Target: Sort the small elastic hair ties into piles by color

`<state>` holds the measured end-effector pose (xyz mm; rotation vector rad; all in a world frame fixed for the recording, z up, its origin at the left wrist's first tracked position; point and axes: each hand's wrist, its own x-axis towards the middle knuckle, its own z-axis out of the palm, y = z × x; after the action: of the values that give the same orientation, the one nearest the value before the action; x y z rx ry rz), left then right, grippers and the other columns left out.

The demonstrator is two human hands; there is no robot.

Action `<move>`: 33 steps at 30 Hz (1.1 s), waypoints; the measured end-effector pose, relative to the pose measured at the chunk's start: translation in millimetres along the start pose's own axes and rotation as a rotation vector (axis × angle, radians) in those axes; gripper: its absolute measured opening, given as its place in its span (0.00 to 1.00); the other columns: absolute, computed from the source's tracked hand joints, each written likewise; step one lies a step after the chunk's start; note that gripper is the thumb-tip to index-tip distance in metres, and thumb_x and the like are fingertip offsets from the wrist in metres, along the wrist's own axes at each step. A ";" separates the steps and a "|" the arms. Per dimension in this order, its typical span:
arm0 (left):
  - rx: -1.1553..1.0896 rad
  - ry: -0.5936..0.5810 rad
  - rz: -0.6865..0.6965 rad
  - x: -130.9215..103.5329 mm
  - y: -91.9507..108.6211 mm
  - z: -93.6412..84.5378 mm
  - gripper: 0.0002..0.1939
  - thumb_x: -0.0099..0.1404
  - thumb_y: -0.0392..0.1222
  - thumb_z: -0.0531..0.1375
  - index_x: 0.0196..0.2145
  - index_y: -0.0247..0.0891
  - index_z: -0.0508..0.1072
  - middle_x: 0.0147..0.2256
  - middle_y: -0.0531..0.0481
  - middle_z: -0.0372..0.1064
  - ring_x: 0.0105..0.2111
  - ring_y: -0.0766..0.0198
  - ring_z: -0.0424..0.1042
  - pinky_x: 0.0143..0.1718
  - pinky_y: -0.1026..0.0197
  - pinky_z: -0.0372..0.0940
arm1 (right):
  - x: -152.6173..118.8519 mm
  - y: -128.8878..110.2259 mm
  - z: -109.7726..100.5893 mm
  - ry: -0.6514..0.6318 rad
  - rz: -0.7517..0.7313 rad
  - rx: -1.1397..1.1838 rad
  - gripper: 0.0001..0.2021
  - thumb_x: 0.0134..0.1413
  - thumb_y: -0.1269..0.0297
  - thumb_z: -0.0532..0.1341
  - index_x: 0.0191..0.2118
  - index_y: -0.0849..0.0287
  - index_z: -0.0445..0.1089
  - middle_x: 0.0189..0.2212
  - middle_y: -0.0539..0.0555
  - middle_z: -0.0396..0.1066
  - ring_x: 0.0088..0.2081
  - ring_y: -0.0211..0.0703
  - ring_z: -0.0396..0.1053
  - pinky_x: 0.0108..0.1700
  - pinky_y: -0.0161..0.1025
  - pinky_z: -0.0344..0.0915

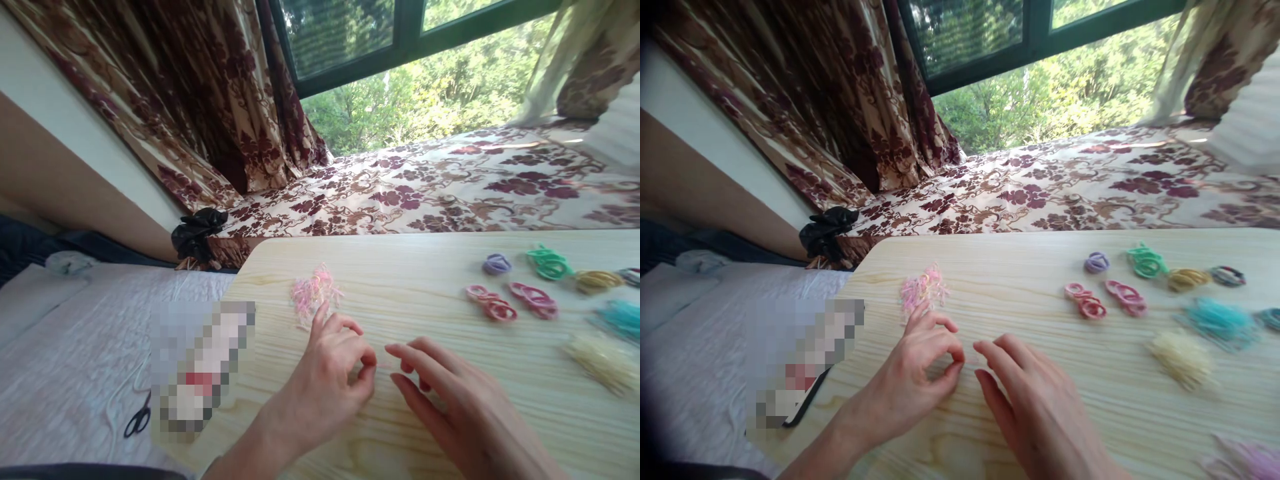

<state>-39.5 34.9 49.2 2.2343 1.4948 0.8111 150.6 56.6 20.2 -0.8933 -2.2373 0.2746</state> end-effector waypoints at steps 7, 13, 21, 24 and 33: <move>0.007 0.021 0.000 0.1 3.7 0.0 0.08 0.61 0.29 0.57 0.29 0.41 0.70 0.30 0.52 0.73 0.45 0.58 0.70 0.60 0.45 0.55 | 3.6 -3.8 -6.6 -0.079 0.046 0.040 0.10 0.65 0.68 0.52 0.37 0.54 0.70 0.30 0.48 0.71 0.29 0.33 0.71 0.31 0.30 0.66; 0.241 0.153 0.021 1.6 -8.5 -0.6 0.10 0.63 0.28 0.54 0.34 0.41 0.70 0.33 0.53 0.73 0.46 0.58 0.69 0.62 0.43 0.51 | 7.9 -7.5 -30.2 -0.003 0.101 -0.015 0.13 0.65 0.67 0.51 0.31 0.55 0.70 0.26 0.49 0.71 0.25 0.34 0.69 0.28 0.30 0.64; 0.411 0.266 0.101 -0.1 -29.5 0.3 0.10 0.63 0.31 0.54 0.35 0.44 0.71 0.35 0.52 0.76 0.46 0.55 0.71 0.62 0.41 0.48 | -58.3 36.0 -124.9 0.123 0.306 -0.422 0.07 0.61 0.59 0.57 0.37 0.50 0.71 0.32 0.50 0.75 0.28 0.37 0.73 0.29 0.33 0.66; 0.440 0.280 0.127 -0.4 -37.5 1.5 0.08 0.63 0.33 0.56 0.35 0.45 0.72 0.35 0.52 0.76 0.44 0.53 0.72 0.61 0.40 0.49 | -86.3 51.9 -159.5 0.172 0.486 -0.626 0.09 0.60 0.54 0.57 0.38 0.49 0.73 0.32 0.50 0.76 0.28 0.39 0.75 0.25 0.33 0.63; 0.459 0.274 0.107 -0.1 -42.9 0.2 0.06 0.63 0.37 0.56 0.35 0.46 0.72 0.34 0.52 0.77 0.43 0.52 0.73 0.60 0.40 0.50 | -108.1 72.9 -191.2 0.104 0.579 -0.795 0.15 0.61 0.52 0.55 0.36 0.52 0.76 0.32 0.51 0.78 0.25 0.40 0.74 0.19 0.33 0.60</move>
<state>-70.7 51.7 24.9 2.6355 1.8567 0.9105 374.3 26.7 71.4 -1.9190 -1.9319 -0.4378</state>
